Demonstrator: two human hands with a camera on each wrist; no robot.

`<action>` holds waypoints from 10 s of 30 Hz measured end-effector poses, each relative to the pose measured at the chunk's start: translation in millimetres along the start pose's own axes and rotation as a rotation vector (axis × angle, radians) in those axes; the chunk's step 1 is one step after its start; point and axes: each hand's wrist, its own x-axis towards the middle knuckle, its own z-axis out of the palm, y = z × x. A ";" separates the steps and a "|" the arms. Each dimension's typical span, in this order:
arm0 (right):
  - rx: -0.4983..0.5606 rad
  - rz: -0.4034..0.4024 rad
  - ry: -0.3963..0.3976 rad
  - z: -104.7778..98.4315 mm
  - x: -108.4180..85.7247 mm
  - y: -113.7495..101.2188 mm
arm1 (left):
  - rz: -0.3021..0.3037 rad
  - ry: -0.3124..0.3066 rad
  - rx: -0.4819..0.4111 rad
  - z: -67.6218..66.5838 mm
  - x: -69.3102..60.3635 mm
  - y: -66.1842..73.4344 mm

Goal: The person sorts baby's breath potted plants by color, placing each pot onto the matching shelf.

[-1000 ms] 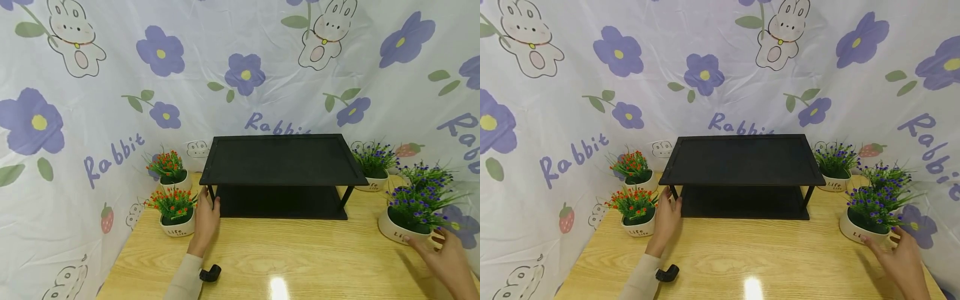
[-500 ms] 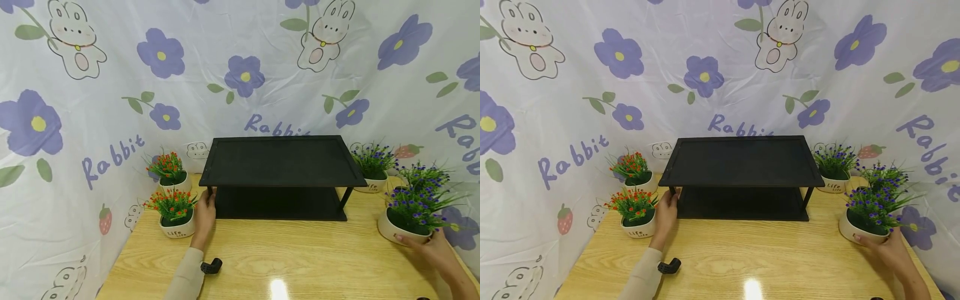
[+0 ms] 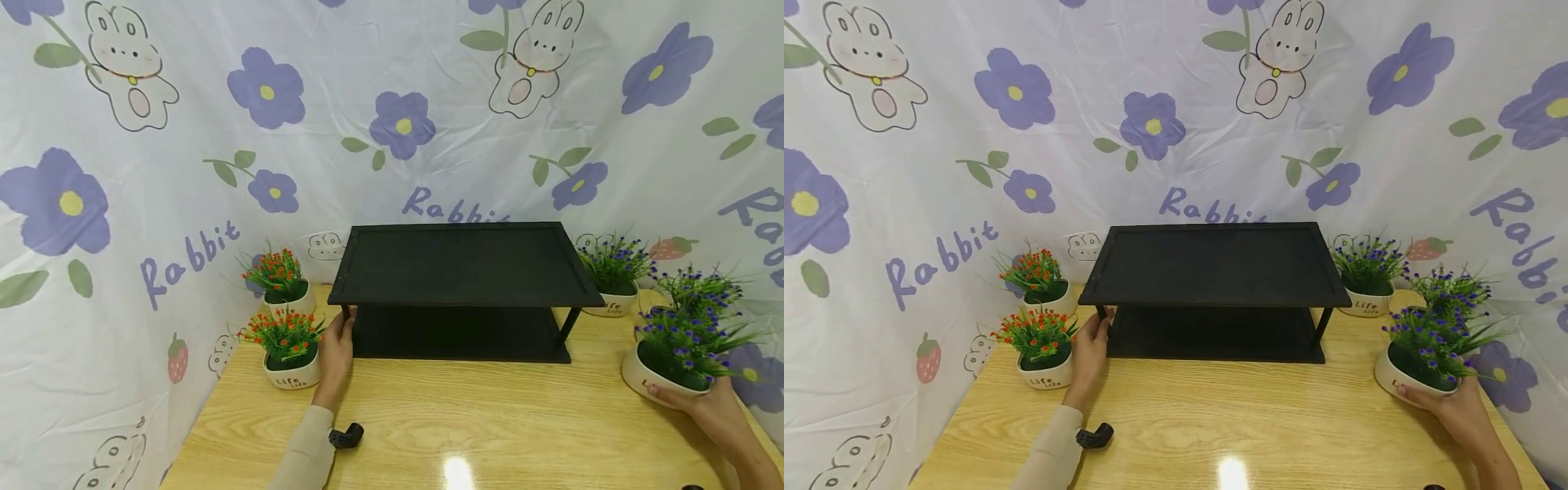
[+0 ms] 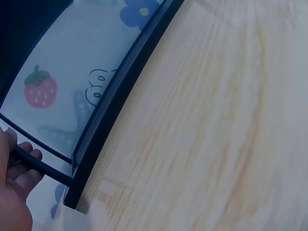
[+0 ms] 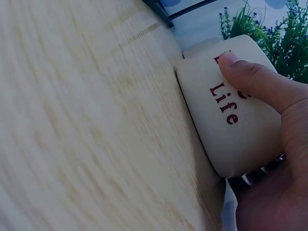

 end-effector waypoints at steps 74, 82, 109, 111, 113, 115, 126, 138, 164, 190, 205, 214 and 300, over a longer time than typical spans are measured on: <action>-0.230 -0.192 0.242 -43.9 0.5 -189.2 | -0.161 -0.103 -0.222 -5.5 9.9 -0.9; -0.247 -0.207 0.185 -39.4 10.9 -217.7 | -0.147 -0.074 -0.186 -4.6 9.9 0.1; -0.182 -0.325 -0.005 19.6 48.4 -295.3 | -0.162 -0.053 -0.177 -2.2 7.3 -0.7; -0.170 -0.335 -0.019 25.8 50.1 -301.7 | -0.164 -0.055 -0.175 -1.9 7.6 -1.2; -0.157 -0.350 -0.029 31.6 51.8 -307.6 | -0.171 -0.053 -0.160 -1.9 7.7 -1.5; -0.151 -0.363 -0.035 37.0 53.7 -313.1 | -0.178 -0.048 -0.150 -1.9 7.5 -1.7; -0.146 -0.417 -0.073 66.6 65.8 -340.8 | -0.115 -0.043 -0.164 -1.1 8.5 -4.0; -0.105 -0.458 -0.120 104.3 71.0 -369.4 | -0.134 -0.043 -0.156 -0.9 7.4 -3.2; -0.082 -0.549 -0.234 182.4 76.1 -423.0 | -0.127 -0.055 -0.155 -2.4 6.3 -1.5; -0.048 -0.549 -0.286 242.1 90.2 -439.5 | -0.178 -0.061 -0.128 -3.0 5.2 -1.2; -0.065 -0.510 -0.327 268.3 101.1 -424.9 | -0.159 -0.056 -0.132 -2.5 4.6 -4.1; -0.057 -0.516 -0.331 276.1 104.5 -417.3 | -0.141 -0.046 -0.135 -1.3 3.4 -3.7; -0.070 -0.576 0.180 -27.9 61.9 -258.6 | -0.154 -0.008 -0.105 0.4 4.4 0.5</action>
